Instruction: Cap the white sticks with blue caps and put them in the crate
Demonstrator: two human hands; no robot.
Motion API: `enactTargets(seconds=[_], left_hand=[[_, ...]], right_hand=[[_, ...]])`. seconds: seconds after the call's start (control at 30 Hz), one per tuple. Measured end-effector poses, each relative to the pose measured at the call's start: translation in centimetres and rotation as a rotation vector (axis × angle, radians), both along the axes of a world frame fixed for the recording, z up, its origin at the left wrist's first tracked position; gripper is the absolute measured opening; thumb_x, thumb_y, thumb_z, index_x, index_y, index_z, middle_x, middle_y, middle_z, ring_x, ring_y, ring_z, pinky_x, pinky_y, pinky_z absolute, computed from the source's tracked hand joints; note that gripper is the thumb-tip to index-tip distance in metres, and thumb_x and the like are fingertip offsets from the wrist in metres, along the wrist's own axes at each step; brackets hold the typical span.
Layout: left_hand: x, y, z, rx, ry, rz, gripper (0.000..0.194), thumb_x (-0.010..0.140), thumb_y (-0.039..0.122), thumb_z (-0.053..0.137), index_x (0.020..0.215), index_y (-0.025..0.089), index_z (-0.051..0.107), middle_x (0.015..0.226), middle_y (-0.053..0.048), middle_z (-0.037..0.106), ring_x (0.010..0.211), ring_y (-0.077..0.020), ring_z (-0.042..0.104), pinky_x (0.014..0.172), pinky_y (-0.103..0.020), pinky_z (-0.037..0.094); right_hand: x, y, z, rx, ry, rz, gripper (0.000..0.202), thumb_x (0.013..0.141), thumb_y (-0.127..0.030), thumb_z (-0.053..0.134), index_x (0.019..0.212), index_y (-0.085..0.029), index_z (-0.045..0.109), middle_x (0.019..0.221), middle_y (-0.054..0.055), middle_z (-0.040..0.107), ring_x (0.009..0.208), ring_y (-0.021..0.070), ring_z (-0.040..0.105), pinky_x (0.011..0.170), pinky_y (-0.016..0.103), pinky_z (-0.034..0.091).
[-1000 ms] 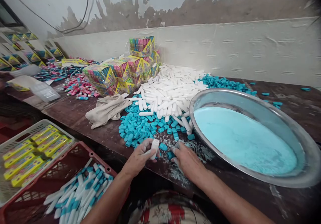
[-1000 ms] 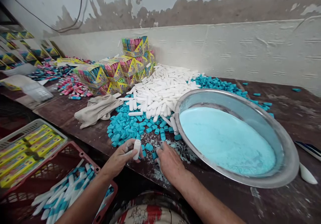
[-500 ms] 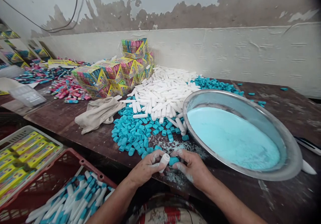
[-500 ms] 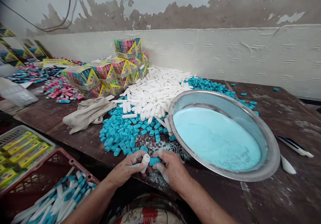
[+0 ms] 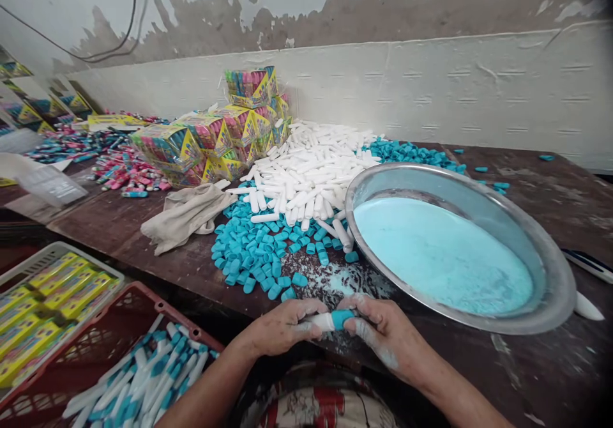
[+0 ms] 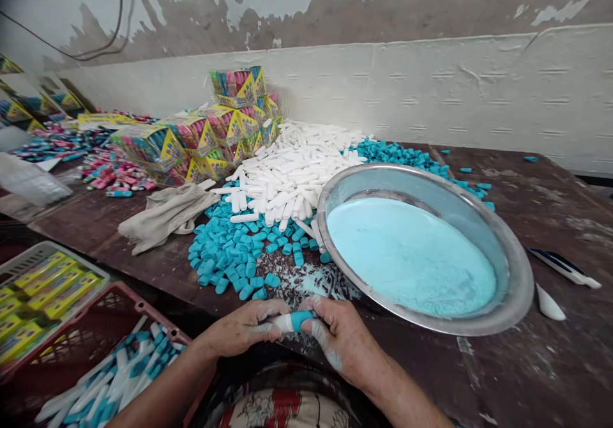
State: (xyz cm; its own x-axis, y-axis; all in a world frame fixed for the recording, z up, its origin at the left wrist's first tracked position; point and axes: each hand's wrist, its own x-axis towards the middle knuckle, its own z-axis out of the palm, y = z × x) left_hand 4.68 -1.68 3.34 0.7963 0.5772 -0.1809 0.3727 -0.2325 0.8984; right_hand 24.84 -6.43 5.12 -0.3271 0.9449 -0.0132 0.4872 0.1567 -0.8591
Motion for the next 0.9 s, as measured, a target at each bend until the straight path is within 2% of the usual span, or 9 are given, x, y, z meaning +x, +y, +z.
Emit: enactTargets(seconds=[0.13,0.23,0.37,0.57,0.67,0.77,0.83,0.9], left_hand=[[1.1,-0.7,-0.2,0.325,0.278,-0.014,0.024,0.079,0.041,0.049,0.082,0.017,0.053,0.075,-0.001,0.058,0.067,-0.0150,0.052,0.059,-0.022,0.036],[2.1,-1.0,-0.8,0.486,0.497,-0.015,0.029,0.078,0.044,0.048,0.086,0.017,0.053,0.078,-0.007,0.063,0.070,-0.0221,0.058,0.061,-0.027,0.041],[3.4,-1.2,-1.2,0.600,0.651,-0.053,0.018,0.077,0.030,0.046,0.088,0.017,0.053,0.076,-0.010,0.064,0.070,-0.0254,0.062,0.063,-0.033,0.045],[4.4,-0.8,-0.8,0.654,0.684,-0.094,0.019,0.071,0.019,0.047,0.088,0.016,0.054,0.077,-0.010,0.065,0.073,-0.0245,0.063,0.065,-0.032,0.048],[4.7,-0.6,-0.7,0.669,0.671,-0.077,0.021,0.069,0.018,0.047,0.088,0.015,0.055,0.077,-0.011,0.065,0.073,-0.0258,0.063,0.064,-0.033,0.049],[4.8,-0.6,-1.0,0.646,0.684,-0.059,0.021,0.069,0.019,0.047,0.087,0.015,0.057,0.076,-0.012,0.065,0.071,-0.0259,0.063,0.063,-0.032,0.048],[4.7,-0.6,-1.2,0.625,0.686,-0.056,0.021,0.069,0.021,0.048,0.087,0.015,0.058,0.076,-0.011,0.066,0.071,-0.0245,0.063,0.063,-0.031,0.048],[4.5,-0.6,-1.2,0.595,0.672,-0.047,0.019,0.070,0.024,0.050,0.085,0.017,0.059,0.075,-0.009,0.066,0.070,-0.0232,0.063,0.062,-0.029,0.047]], right_hand=[[0.2,0.2,-1.7,-0.221,0.163,-0.025,0.006,0.076,-0.021,0.049,0.073,-0.017,0.052,0.057,-0.005,0.051,0.049,0.0077,0.043,0.048,0.019,0.034],[0.2,0.3,-2.6,-0.392,0.312,-0.016,0.007,0.074,-0.023,0.051,0.073,-0.017,0.047,0.054,-0.006,0.051,0.040,0.0053,0.036,0.040,0.017,0.029],[0.3,0.6,-3.3,-0.515,0.423,-0.001,0.016,0.068,-0.028,0.055,0.070,-0.019,0.042,0.049,-0.008,0.052,0.035,0.0041,0.033,0.036,0.016,0.024],[0.3,1.0,-3.6,-0.643,0.501,-0.088,0.024,0.058,-0.032,0.059,0.067,-0.020,0.039,0.040,-0.009,0.049,0.031,0.0030,0.024,0.033,0.016,0.015],[-0.2,1.0,-3.2,-0.597,0.489,-0.133,0.027,0.056,-0.034,0.060,0.065,-0.020,0.038,0.040,-0.009,0.046,0.033,0.0032,0.025,0.034,0.016,0.015],[-0.5,0.8,-3.0,-0.497,0.401,-0.145,0.024,0.062,-0.035,0.056,0.063,-0.020,0.037,0.042,-0.009,0.041,0.036,0.0047,0.028,0.037,0.017,0.021],[-0.4,0.5,-3.2,-0.376,0.264,-0.109,0.020,0.069,-0.033,0.051,0.062,-0.020,0.038,0.045,-0.007,0.043,0.041,0.0070,0.035,0.042,0.019,0.029],[-0.1,0.1,-3.6,-0.186,0.034,-0.038,0.012,0.075,-0.028,0.046,0.068,-0.019,0.044,0.055,-0.002,0.051,0.051,0.0107,0.046,0.050,0.022,0.037]])
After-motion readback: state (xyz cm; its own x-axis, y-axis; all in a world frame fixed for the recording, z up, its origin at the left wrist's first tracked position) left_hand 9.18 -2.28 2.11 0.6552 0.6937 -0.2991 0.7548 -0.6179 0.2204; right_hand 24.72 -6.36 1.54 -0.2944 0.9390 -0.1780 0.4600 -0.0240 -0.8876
